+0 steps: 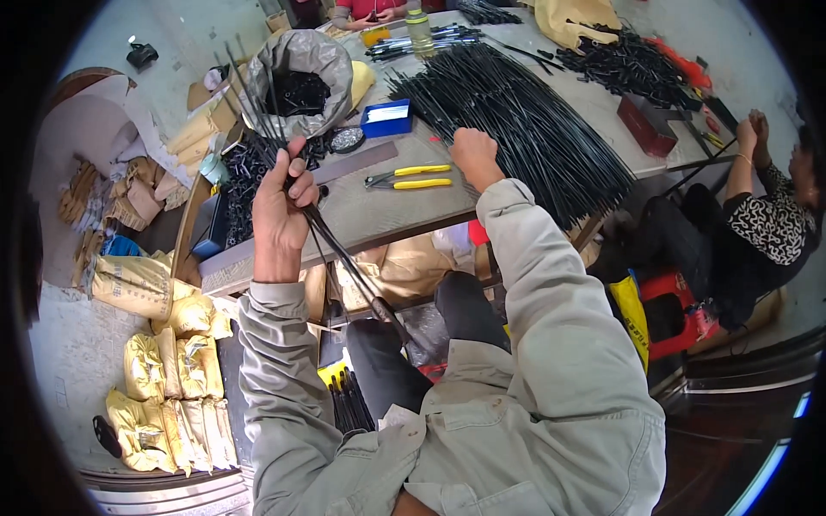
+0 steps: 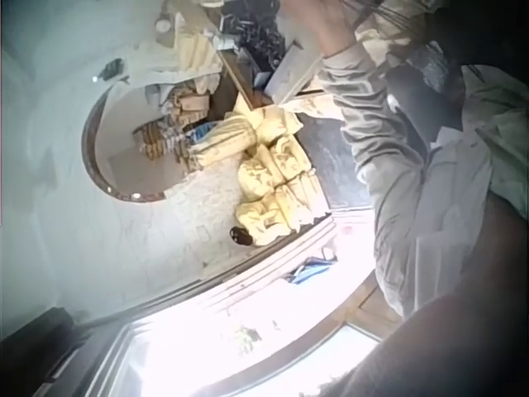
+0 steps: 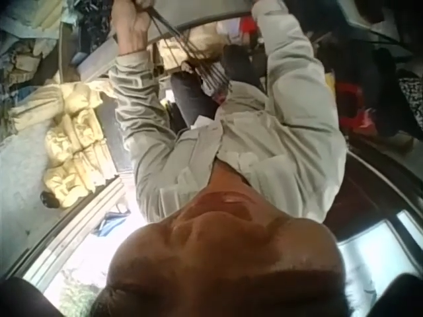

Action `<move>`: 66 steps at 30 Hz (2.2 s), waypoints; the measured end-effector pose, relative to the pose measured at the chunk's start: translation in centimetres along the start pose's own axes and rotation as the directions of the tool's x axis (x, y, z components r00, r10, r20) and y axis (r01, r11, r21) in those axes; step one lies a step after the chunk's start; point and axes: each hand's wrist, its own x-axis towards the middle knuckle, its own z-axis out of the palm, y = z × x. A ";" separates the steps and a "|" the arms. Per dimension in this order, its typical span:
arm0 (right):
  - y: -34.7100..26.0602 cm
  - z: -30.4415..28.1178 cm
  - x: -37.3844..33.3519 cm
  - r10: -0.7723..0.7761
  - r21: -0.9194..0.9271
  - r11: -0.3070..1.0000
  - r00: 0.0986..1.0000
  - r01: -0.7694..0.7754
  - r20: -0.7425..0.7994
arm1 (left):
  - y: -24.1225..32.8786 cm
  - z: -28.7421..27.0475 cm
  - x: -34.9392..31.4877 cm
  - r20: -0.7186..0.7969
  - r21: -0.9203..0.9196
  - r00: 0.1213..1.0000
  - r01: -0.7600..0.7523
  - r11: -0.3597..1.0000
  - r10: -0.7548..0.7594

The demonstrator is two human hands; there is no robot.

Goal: Assembling plastic connectors and components onto black communication cables.

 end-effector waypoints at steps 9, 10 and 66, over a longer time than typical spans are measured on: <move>-2.0 -1.2 0.6 -0.007 -0.194 0.981 1.000 0.003 -0.023 | -0.4 3.9 -1.5 -0.358 0.325 0.922 -0.024 0.946 0.146; -2.1 -1.5 0.5 -0.050 -0.209 0.977 0.994 0.029 -0.098 | -0.7 4.2 -1.7 -0.404 0.327 0.904 0.000 0.945 0.139; -12.8 -11.7 -8.1 -0.323 0.828 0.414 0.912 0.378 -0.254 | -3.3 6.4 3.4 -0.298 0.302 0.937 -0.087 0.949 0.181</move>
